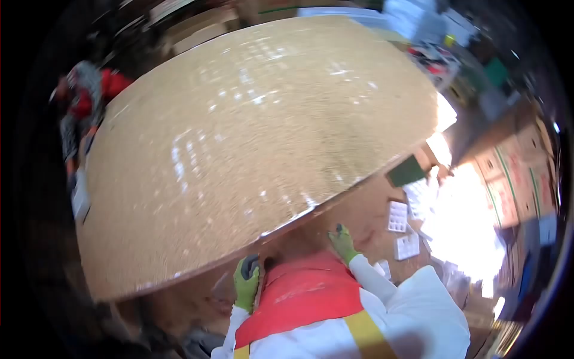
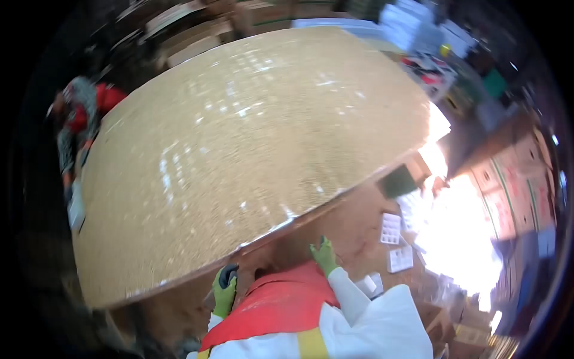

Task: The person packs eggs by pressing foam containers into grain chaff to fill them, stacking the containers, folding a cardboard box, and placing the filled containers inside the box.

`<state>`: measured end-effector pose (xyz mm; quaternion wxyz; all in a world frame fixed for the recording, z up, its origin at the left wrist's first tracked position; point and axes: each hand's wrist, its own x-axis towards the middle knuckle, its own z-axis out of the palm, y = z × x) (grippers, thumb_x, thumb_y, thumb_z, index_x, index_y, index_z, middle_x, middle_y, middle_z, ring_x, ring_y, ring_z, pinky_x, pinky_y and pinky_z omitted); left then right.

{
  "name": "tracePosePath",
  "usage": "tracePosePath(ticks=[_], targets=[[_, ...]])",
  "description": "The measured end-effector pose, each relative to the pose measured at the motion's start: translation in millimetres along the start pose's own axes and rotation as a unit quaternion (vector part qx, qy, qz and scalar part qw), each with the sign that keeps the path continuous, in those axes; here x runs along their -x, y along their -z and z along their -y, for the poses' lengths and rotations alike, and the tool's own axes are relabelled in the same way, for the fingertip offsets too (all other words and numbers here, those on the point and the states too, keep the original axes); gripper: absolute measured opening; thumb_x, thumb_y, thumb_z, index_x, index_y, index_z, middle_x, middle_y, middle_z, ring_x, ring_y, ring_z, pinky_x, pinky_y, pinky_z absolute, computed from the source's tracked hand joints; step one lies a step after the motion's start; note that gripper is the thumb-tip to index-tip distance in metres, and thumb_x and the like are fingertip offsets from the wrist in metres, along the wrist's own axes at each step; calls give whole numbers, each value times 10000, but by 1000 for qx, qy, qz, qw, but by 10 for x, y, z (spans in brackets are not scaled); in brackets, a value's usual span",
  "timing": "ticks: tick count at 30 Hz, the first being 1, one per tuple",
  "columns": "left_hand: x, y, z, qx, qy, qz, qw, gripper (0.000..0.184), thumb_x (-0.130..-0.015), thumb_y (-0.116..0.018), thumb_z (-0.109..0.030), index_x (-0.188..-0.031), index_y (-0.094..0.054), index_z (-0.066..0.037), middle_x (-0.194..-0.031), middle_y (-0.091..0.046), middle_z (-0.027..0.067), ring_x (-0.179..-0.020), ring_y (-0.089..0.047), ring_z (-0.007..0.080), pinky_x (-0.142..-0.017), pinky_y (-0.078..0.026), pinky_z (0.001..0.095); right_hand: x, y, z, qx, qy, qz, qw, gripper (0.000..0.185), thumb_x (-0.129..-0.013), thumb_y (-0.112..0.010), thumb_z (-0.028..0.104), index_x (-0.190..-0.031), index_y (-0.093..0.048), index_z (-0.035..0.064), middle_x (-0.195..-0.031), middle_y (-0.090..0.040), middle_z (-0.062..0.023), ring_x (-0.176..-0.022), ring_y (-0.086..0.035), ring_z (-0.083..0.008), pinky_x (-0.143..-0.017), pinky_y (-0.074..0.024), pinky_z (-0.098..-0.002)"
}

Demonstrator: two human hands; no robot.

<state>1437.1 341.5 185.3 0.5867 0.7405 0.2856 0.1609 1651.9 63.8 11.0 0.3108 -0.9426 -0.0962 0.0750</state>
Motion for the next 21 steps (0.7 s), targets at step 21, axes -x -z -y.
tracePosePath(ticks=[21], targets=[[-1718, -5545, -1337, 106, 75, 420, 898, 289, -988, -496, -237, -1186, -570, -39, -1184, -599, 108, -1069, -579, 241, -927, -477, 351, -2414, 2501, -3613, -115, -230, -229, 939, 378, -932, -576, 337, -1020, -612, -28, -881, -635, -252, -857, -621, -411, -733, -475, -487]])
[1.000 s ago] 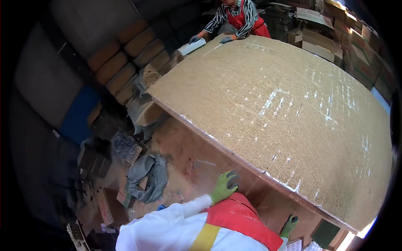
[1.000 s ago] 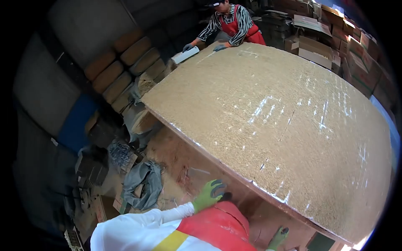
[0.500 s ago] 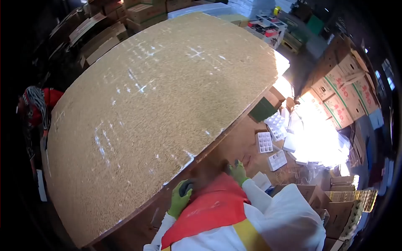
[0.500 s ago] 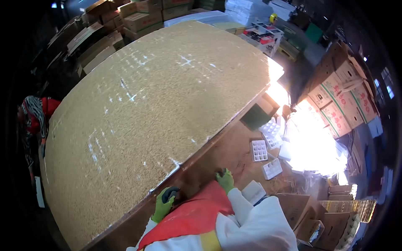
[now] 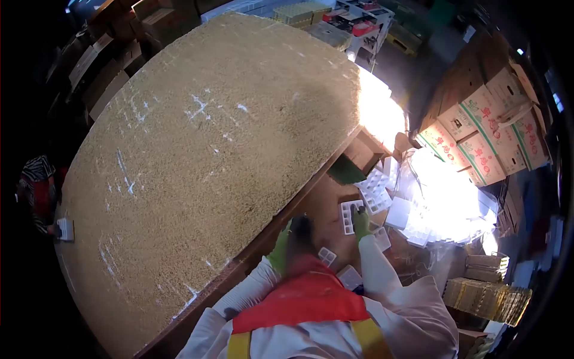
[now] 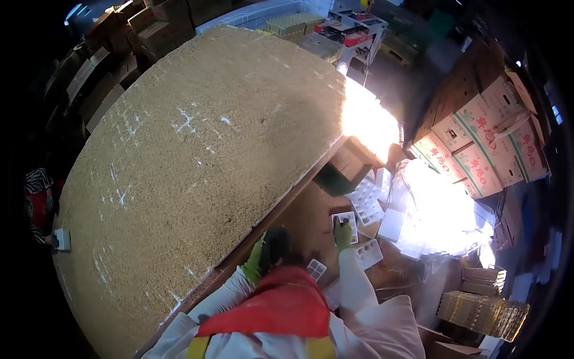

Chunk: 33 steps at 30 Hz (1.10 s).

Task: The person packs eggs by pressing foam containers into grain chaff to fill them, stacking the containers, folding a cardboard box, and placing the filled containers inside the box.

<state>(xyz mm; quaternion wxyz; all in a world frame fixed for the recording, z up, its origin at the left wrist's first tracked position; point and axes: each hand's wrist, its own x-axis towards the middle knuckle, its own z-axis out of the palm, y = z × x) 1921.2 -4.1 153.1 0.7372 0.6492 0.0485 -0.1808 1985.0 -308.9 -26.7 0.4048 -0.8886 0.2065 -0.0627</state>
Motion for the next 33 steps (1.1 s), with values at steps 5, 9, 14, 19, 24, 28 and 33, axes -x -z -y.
tracePosePath(ticks=[5, 9, 14, 19, 24, 28, 33], targets=[[-761, -275, -156, 482, 65, -18, 873, 242, -1010, -455, -320, -1044, -598, -127, -1012, -609, 54, -910, -593, 207, -805, -509, 331, -1334, -174, 266, -165, 49, -29, 985, 247, -922, -616, 251, -968, -592, 10, -822, -621, -181, -759, -588, -277, -707, -463, -388], [-1370, -427, -39, 537, 133, 23, 833, 260, -1008, -461, -378, -884, -556, -171, -854, -560, 8, -788, -569, 176, -700, -501, 310, -1965, 184, 1077, -114, 43, -16, 992, 304, -913, -634, 262, -1015, -574, -18, -848, -628, -191, -763, -586, -286, -701, -453, -395], [-1977, -614, 48, 604, 79, 97, 787, 326, -972, -507, -467, -797, -535, -193, -802, -570, -2, -750, -567, 147, -662, -499, 290, -3080, 484, 958, -228, 20, 39, 973, 213, -954, -614, 252, -925, -591, 42, -853, -577, -2, -763, -518, -116, -671, -425, -273], [-2150, -760, -354, 686, 51, -7, 726, 594, -953, -480, -544, -1267, -557, -46, -1083, -654, 90, -949, -632, 216, -857, -534, 337, -4510, 860, 1313, 69, 85, -79, 991, 446, -928, -598, 405, -1088, -573, -10, -947, -654, -168, -856, -621, -293, -776, -481, -361], [-2225, -860, -596, 649, 111, -164, 735, 489, -961, -521, -464, -1292, -539, -105, -1236, -602, 126, -1123, -574, 283, -994, -477, 420, -5763, 768, 1785, 40, 176, 151, 972, 395, -963, -562, 325, -1176, -583, -7, -1099, -638, -164, -995, -614, -249, -879, -458, -370], [-2221, -999, -991, 621, 122, -285, 720, 433, -982, -517, -382, -1304, -515, -93, -1241, -597, 132, -1147, -560, 285, -1004, -474, 409, -5611, 652, 2016, 80, 184, 207, 958, 239, -971, -533, 135, -1124, -607, -33, -1050, -637, -116, -992, -603, -199, -937, -463, -326], [-2277, -1257, -1394, 520, 47, -420, 743, 390, -984, -523, -363, -1217, -555, -52, -1069, -650, 97, -982, -619, 253, -880, -528, 368, -5977, 745, 1819, -167, 97, 361, 913, 184, -961, -534, 38, -1112, -610, -33, -1048, -637, -84, -1044, -591, -152, -968, -460, -279]])
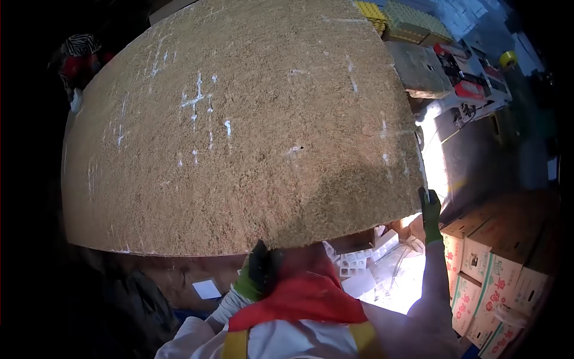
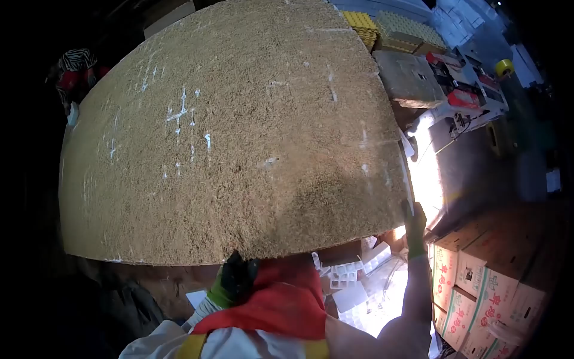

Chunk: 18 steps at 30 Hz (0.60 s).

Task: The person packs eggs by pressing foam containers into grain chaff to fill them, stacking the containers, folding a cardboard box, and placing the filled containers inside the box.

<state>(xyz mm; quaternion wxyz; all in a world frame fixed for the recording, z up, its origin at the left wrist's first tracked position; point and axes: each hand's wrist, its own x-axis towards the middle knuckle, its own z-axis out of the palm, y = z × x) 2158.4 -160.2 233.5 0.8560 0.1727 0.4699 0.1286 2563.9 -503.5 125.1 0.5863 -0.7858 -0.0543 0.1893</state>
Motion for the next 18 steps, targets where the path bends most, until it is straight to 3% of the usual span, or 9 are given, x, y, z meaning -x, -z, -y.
tracePosePath(ticks=[1, 3, 4, 9, 10, 11, 12, 13, 18], targets=[[-60, 254, 195, -105, -112, 6, 988, 389, -979, -530, -374, -1184, -573, -46, -1031, -659, 81, -936, -628, 243, -841, -534, 355, -38, 63, -55, -71, -22, 9, 997, 199, -958, -536, 35, -1130, -606, -38, -1065, -634, -85, -1059, -586, -153, -977, -454, -278], [-317, 617, 525, -146, -161, -32, 976, 411, -962, -547, -416, -1126, -606, -45, -964, -670, 57, -852, -633, 223, -773, -537, 326, -145, 143, -67, -210, -61, 22, 975, 233, -952, -539, 29, -1165, -598, -47, -1099, -629, -85, -1091, -576, -155, -997, -443, -274], [-478, 764, 661, -82, -102, -76, 989, 432, -949, -556, -448, -1101, -620, -49, -934, -673, 48, -814, -630, 213, -743, -533, 311, -245, 173, 33, 84, -37, 62, 994, 321, -959, -520, 37, -1267, -545, -47, -1206, -606, -94, -1144, -564, -182, -1029, -419, -281], [-418, 623, 675, -36, -47, -58, 997, 537, -877, -582, -590, -1025, -656, -78, -862, -673, 44, -789, -610, 198, -737, -515, 299, -212, 186, 680, 172, -83, 223, 956, 483, -995, -475, 204, -1427, -400, 1, -1448, -445, -131, -1341, -412, -229, -1113, -316, -330], [-407, 609, 691, -12, -51, -28, 998, 555, -870, -584, -602, -1048, -647, -80, -900, -673, 48, -817, -609, 204, -759, -513, 310, -138, 87, 961, 165, -132, 205, 956, 506, -993, -481, 238, -1435, -391, 8, -1461, -430, -129, -1358, -389, -228, -1118, -308, -335], [-259, 270, 434, 62, 48, -35, 996, 578, -870, -572, -613, -1120, -620, -93, -1003, -660, 51, -898, -603, 222, -808, -502, 337, -115, 39, 1128, 158, -180, 184, 953, 530, -992, -487, 271, -1444, -381, 15, -1474, -415, -126, -1374, -367, -228, -1124, -301, -340], [-112, -69, 178, 139, 144, -56, 978, 609, -871, -561, -623, -1192, -592, -106, -1105, -646, 54, -979, -596, 240, -858, -490, 363, -160, 170, 1009, 123, -166, 220, 953, 586, -973, -516, 307, -1462, -351, 29, -1493, -390, -112, -1382, -354, -225, -1125, -302, -341], [-12, -300, 67, 107, 129, -50, 985, 628, -875, -547, -629, -1238, -562, -117, -1155, -625, 61, -1010, -590, 250, -865, -489, 373, -194, 281, 916, 86, -154, 257, 950, 645, -955, -546, 343, -1480, -321, 44, -1512, -364, -98, -1390, -341, -223, -1126, -302, -343], [-181, -306, 299, 62, 71, 5, 996, 676, -915, -492, -606, -1412, -426, -151, -1325, -548, 108, -1144, -565, 296, -917, -484, 445, -375, 431, 602, 283, 12, 350, 893, 998, -613, -800, -56, -1478, -312, 45, -1502, -367, -152, -1383, -356, -288, -1133, -318, -360]])
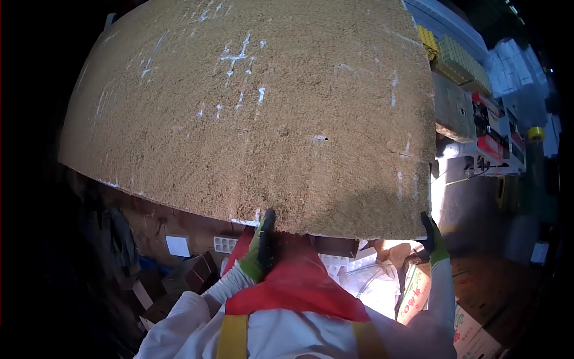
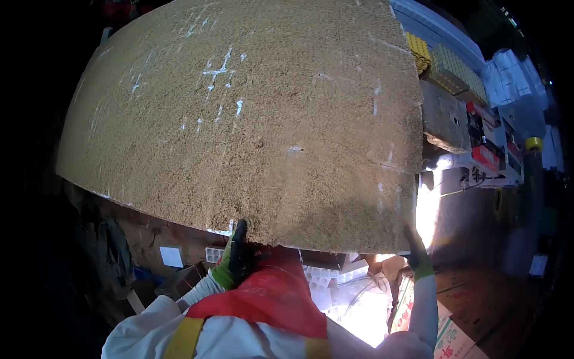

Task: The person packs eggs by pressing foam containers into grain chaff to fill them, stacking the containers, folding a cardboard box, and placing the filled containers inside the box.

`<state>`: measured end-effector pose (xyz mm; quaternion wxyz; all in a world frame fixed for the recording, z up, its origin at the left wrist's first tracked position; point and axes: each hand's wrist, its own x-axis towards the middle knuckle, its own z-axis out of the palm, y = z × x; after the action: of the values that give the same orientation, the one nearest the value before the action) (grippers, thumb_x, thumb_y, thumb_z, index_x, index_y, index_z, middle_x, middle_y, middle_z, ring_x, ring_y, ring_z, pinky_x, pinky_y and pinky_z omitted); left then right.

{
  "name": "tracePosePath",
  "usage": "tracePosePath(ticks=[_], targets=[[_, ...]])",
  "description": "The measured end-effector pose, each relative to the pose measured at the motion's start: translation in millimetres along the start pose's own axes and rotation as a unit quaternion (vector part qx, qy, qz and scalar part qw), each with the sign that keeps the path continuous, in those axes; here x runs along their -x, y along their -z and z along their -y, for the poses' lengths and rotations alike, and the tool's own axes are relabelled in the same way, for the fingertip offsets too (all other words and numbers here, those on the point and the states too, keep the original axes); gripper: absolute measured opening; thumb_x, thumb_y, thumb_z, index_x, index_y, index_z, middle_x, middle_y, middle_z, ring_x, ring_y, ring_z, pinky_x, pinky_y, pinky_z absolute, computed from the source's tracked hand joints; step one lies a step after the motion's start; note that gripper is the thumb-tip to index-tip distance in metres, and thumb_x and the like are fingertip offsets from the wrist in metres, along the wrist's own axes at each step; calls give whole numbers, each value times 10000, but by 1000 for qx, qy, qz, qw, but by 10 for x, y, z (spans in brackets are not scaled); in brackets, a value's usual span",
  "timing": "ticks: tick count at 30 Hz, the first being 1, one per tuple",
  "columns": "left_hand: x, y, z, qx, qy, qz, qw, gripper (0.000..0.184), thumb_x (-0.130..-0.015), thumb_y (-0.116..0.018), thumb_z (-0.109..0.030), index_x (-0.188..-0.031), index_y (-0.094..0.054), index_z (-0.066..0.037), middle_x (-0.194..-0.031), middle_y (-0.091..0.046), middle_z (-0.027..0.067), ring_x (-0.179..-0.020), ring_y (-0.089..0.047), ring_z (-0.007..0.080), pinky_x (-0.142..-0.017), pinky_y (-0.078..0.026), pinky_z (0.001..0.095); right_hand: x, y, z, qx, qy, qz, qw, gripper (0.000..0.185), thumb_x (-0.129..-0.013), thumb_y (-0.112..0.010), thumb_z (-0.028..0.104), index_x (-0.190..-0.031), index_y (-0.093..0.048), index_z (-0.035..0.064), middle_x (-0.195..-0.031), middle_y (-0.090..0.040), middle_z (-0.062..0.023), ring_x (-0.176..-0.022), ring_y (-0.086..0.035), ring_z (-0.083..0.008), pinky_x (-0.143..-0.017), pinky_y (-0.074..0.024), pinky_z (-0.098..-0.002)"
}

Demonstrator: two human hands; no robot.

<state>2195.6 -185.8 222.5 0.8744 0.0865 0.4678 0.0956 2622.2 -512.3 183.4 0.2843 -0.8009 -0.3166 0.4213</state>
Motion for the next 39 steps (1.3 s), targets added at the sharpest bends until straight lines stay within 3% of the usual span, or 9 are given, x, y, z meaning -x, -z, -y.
tracePosePath(ticks=[2, 4, 6, 10, 13, 14, 23, 35, 39], targets=[[27, -191, 59, 1, -68, 6, 998, 629, -923, -533, -534, -1386, -451, -115, -1296, -571, 105, -1143, -572, 286, -948, -478, 437, 62, 34, -35, 222, 144, -12, 964, 989, -597, -798, -45, -1467, -336, 42, -1476, -398, -175, -1372, -371, -319, -1133, -318, -371], [-25, -248, 116, 58, -97, -28, 993, 540, -924, -592, -431, -1329, -502, -84, -1241, -604, 85, -1097, -593, 250, -940, -490, 390, 73, -26, 328, -190, -124, -52, 973, 950, -615, -819, -7, -1450, -367, 34, -1460, -417, -182, -1361, -387, -315, -1131, -322, -377], [-245, -63, 231, 168, -92, -26, 981, 478, -912, -643, -328, -1298, -519, -74, -1218, -613, 82, -1058, -604, 235, -905, -509, 366, 117, -65, 361, -371, -170, -53, 912, 924, -627, -832, 25, -1438, -389, 35, -1455, -424, -178, -1351, -401, -310, -1118, -340, -385], [252, -494, 41, 194, -108, 19, 975, 451, -913, -639, -270, -1288, -509, -56, -1198, -613, 118, -1078, -599, 267, -933, -496, 396, 510, -37, -43, 142, 45, -64, 987, 511, -935, -616, 236, -1379, -455, 40, -1274, -537, -127, -1168, -534, -239, -964, -462, -358], [460, -422, 71, 221, -62, -9, 973, 488, -891, -674, -234, -1298, -486, -41, -1208, -605, 134, -1099, -594, 274, -952, -488, 404, 808, -236, 301, -320, -158, -135, 924, 495, -930, -619, 144, -1377, -456, 7, -1340, -499, -144, -1169, -523, -259, -1018, -420, -379], [545, -413, 40, 233, -47, -8, 971, 511, -881, -690, -217, -1306, -472, -35, -1220, -598, 138, -1106, -594, 272, -955, -490, 402, 961, -260, 69, -101, -68, -121, 985, 508, -922, -620, 178, -1377, -465, 12, -1343, -508, -166, -1204, -505, -269, -1041, -390, -388], [884, -59, -511, 1, -161, -161, 974, 579, -908, -654, -310, -1389, -430, -80, -1185, -587, 89, -1035, -604, 203, -860, -509, 310, 1273, -961, 839, -375, -89, -206, 899, 599, -925, -610, 166, -1437, -339, 13, -1348, -487, -142, -1212, -485, -240, -1034, -394, -387], [1485, 2931, -3244, 85, -315, 7, 945, 528, -867, -645, -439, -1291, -555, -138, -1268, -600, 73, -1182, -546, 272, -1001, -441, 469, -612, -3893, 3721, -533, 26, -30, 845, 797, -833, -611, -84, -1509, -216, 62, -1327, -497, -126, -1132, -569, -250, -968, -509, -360], [1680, 4106, -4379, 91, -340, 0, 936, 583, -880, -632, -444, -1357, -501, -136, -1354, -538, 80, -1239, -501, 293, -1064, -391, 487, -1081, -5131, 4589, -467, 79, -9, 881, 888, -817, -717, 145, -1502, -169, 9, -1445, -400, -193, -1300, -448, -292, -1066, -401, -371]])
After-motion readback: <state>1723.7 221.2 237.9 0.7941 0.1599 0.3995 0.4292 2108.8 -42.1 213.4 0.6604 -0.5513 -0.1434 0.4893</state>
